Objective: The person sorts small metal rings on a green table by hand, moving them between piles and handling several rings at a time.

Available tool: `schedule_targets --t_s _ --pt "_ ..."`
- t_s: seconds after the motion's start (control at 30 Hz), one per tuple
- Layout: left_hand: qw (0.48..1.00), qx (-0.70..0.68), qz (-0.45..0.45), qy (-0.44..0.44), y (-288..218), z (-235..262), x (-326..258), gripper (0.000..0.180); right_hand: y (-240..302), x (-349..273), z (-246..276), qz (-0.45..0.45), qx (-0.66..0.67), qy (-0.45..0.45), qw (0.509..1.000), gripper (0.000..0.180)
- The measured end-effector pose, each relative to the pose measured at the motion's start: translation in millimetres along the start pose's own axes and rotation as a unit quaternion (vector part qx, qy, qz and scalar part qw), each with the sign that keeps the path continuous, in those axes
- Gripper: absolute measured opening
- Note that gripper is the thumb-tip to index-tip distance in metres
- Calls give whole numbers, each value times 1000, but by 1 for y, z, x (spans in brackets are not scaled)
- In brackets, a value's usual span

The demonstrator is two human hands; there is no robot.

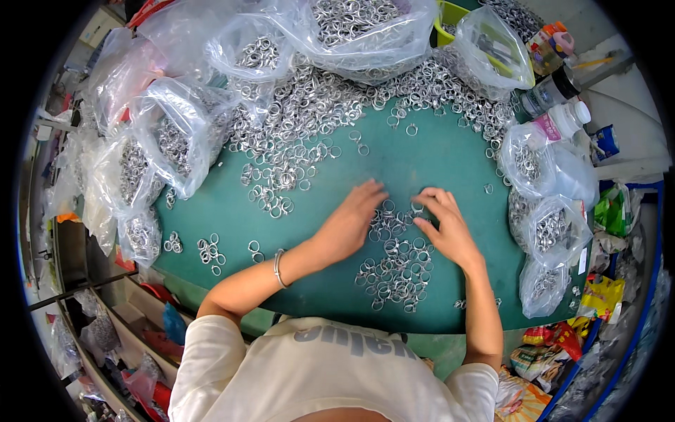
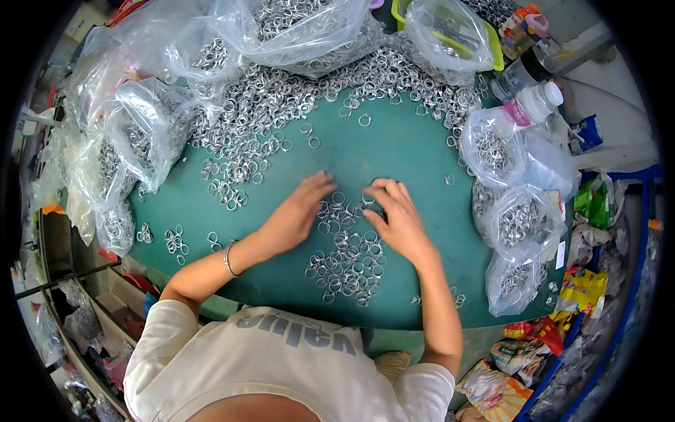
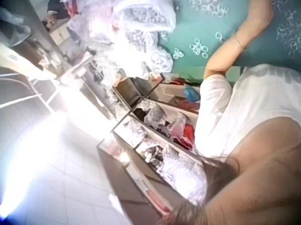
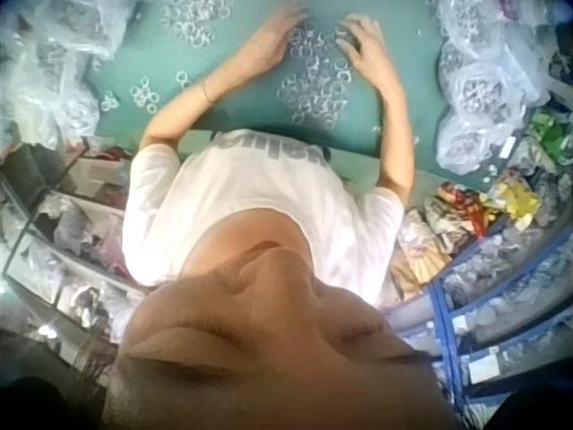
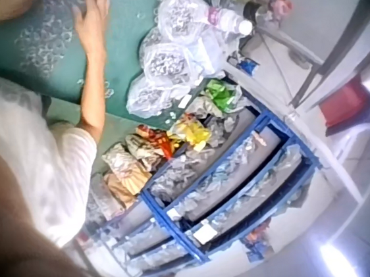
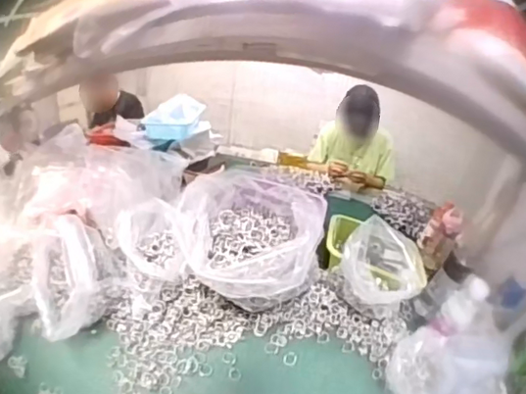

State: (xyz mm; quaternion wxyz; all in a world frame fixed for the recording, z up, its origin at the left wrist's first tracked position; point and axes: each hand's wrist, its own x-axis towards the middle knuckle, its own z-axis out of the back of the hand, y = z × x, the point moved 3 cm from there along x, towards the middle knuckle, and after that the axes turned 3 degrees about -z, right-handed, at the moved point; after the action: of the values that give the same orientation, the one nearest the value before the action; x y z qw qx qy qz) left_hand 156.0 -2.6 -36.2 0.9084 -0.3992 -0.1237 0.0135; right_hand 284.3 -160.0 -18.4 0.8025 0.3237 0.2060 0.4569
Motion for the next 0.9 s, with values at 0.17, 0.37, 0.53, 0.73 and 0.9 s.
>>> schedule_targets --t_s 0.17,0.37,0.53,0.73,0.9 --pt "995 -53 -18 78 -17 -6 -32 41 5 -28 2 -24 44 65 997 31" --pt "997 30 -38 56 -29 -17 -30 41 14 -52 -9 -7 -16 -56 998 32" --pt "996 5 -33 79 -34 -14 -42 41 8 -73 -3 -20 43 -103 994 27" --pt "999 28 -26 21 -32 -20 -46 42 10 -85 -11 -59 23 -194 979 24" --pt "997 -62 12 -38 -46 -7 -55 45 14 -99 -11 -83 4 -220 972 23"
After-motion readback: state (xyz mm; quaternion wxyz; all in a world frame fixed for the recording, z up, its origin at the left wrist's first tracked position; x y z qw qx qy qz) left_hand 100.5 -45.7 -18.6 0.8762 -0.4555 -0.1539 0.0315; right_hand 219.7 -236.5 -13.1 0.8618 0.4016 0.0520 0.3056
